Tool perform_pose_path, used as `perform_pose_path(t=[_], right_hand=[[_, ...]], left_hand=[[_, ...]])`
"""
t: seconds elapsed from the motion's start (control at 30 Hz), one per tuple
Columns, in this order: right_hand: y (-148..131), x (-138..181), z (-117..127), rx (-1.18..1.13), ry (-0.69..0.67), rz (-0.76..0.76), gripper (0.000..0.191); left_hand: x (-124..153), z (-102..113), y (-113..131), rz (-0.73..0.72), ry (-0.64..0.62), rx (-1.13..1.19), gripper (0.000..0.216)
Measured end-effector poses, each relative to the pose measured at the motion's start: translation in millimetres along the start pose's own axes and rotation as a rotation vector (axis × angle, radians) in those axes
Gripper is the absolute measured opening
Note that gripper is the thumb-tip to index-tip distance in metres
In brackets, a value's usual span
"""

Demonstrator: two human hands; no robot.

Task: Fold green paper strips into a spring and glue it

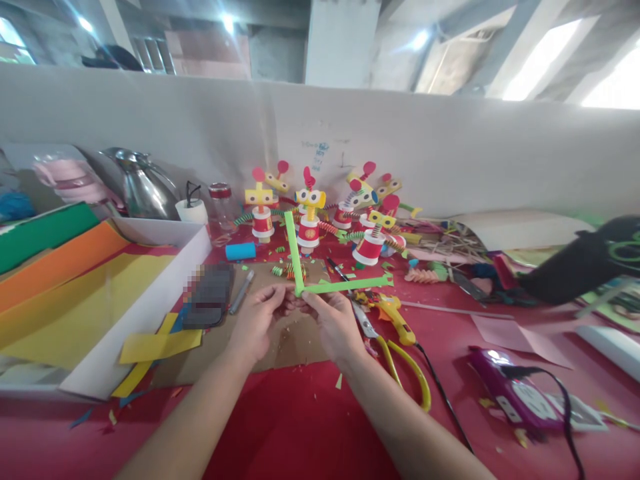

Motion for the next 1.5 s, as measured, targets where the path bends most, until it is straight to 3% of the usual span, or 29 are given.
perform_pose_path(t=[0.13, 0.3, 0.63, 0.97, 1.07, 1.23, 1.5], right_hand=[[0, -2, 1, -0.106, 0.005, -0.078, 0.014], [0, -2, 3, -0.15, 0.035, -0.161, 0.013], [-1, 3, -1, -0.172, -0.01, -0.221, 0.01], [4, 5, -4, -0.28, -0.032, -0.259, 0.01], [4, 4, -4, -0.27, 0.0, -0.21, 0.01], [3, 3, -3, -0.24, 0.054, -0.066, 0.009], [0, 7, -5, -0.078, 0.042, 0.053, 0.007]], left_hand=[[4, -4, 1, -0.03, 0.023, -0.127, 0.025], [9, -7, 7, -0.248, 0.107, -0.346, 0.028], [13, -3, 17, -0.542, 0.191, -0.473, 0.017], [17, 0, 15, -0.619, 0.219, -0.589, 0.016], [15, -3, 11, -0.537, 0.206, -0.541, 0.017], [7, -10, -2, -0.221, 0.107, -0.246, 0.026], [9, -11, 0, -0.095, 0.118, -0.121, 0.023]])
Point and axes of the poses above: each hand's wrist, its own x-axis away from the middle knuckle, its own z-axis out of the back of the hand, y = z × x, the point moved 2 cm from there along -x, towards the middle knuckle, and after that the axes turned 8 degrees about -x, right-handed, at the moved point
